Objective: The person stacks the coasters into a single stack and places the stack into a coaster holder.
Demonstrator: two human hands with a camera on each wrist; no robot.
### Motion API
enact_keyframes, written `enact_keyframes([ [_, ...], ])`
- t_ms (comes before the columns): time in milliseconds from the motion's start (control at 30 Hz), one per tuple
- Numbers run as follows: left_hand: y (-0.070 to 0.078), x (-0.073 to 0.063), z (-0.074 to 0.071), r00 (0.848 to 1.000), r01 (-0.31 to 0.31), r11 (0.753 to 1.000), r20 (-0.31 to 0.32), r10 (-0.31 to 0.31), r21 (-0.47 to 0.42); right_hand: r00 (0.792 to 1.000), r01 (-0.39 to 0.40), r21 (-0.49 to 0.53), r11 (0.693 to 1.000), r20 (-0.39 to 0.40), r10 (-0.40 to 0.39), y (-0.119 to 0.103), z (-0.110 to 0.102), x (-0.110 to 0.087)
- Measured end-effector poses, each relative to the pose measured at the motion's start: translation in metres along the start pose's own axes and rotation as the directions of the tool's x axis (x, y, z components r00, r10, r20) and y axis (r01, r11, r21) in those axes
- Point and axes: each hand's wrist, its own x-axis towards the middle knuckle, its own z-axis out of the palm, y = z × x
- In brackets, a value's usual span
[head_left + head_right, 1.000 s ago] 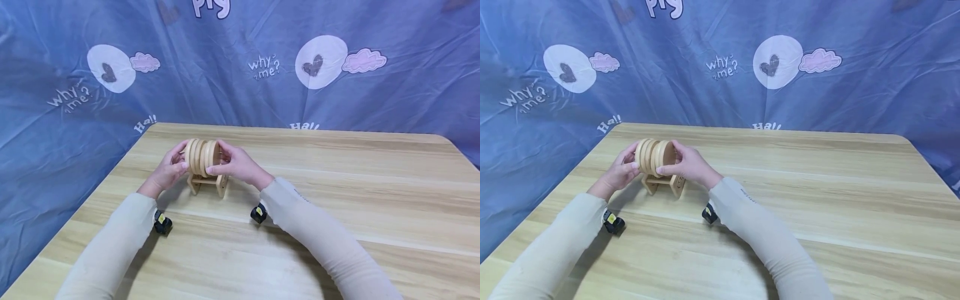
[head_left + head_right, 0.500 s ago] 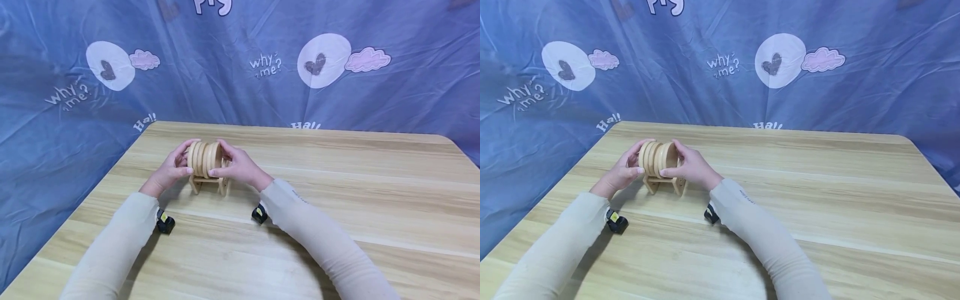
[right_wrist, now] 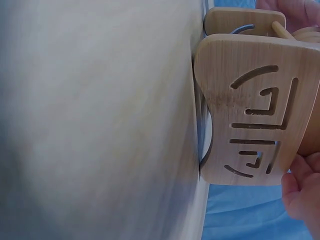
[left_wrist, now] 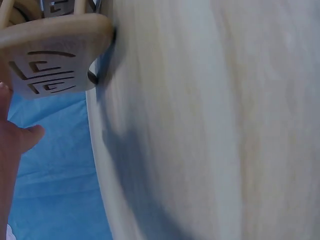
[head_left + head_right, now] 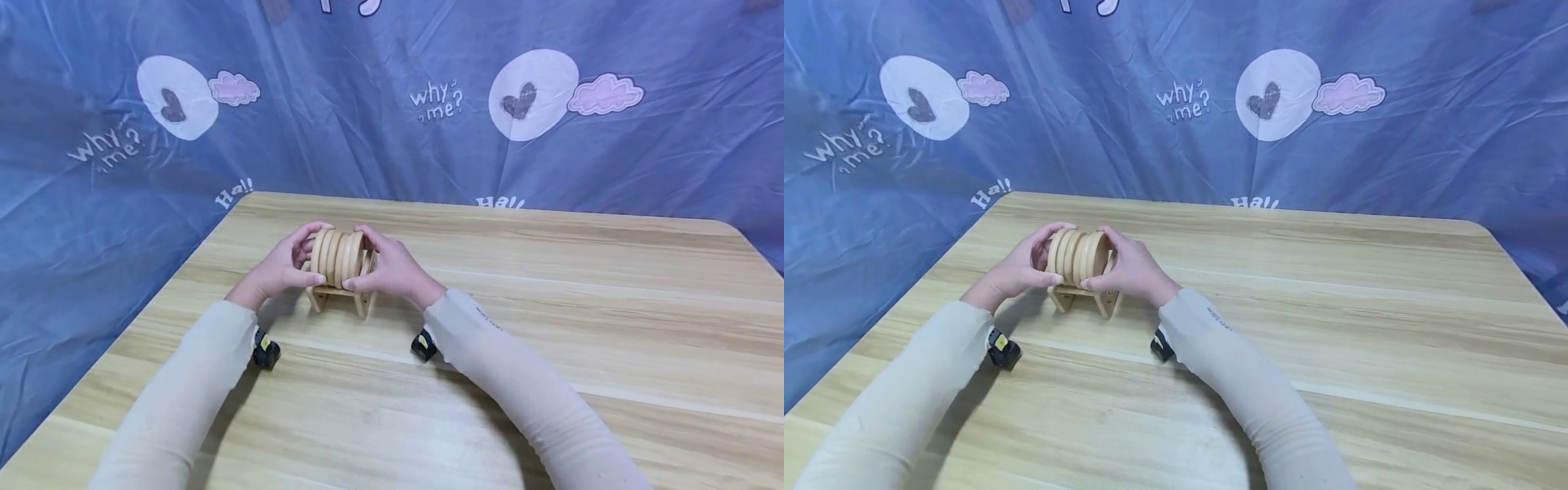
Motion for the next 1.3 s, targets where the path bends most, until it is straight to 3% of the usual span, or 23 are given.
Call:
enact_keyframes([
  [200,0.004,0.005,0.000,1.000,0.004,0.985,0.021,-0.008,0.170,1.000,-0.025,-0.045,0.999,-0.008,0.024,0.000,0.001,0.002],
  [367,0.004,0.007,0.000,0.999,-0.005,0.980,0.036,-0.002,0.198,1.000,-0.011,-0.121,0.993,-0.014,0.010,0.000,0.002,0.004],
  [533,0.000,0.006,0.001,1.000,0.010,0.975,0.013,-0.013,0.221,1.000,0.025,-0.187,0.982,0.009,-0.023,0.000,0.003,0.005],
  [967,0.005,0.016,0.005,0.997,0.020,0.950,0.064,-0.043,0.313,0.998,-0.054,-0.150,0.987,-0.021,0.051,-0.005,0.001,0.002],
  [1300,0.010,0.017,0.002,0.988,0.070,0.926,0.099,-0.114,0.370,0.999,-0.036,-0.160,0.987,-0.012,0.034,-0.004,0.003,0.003],
])
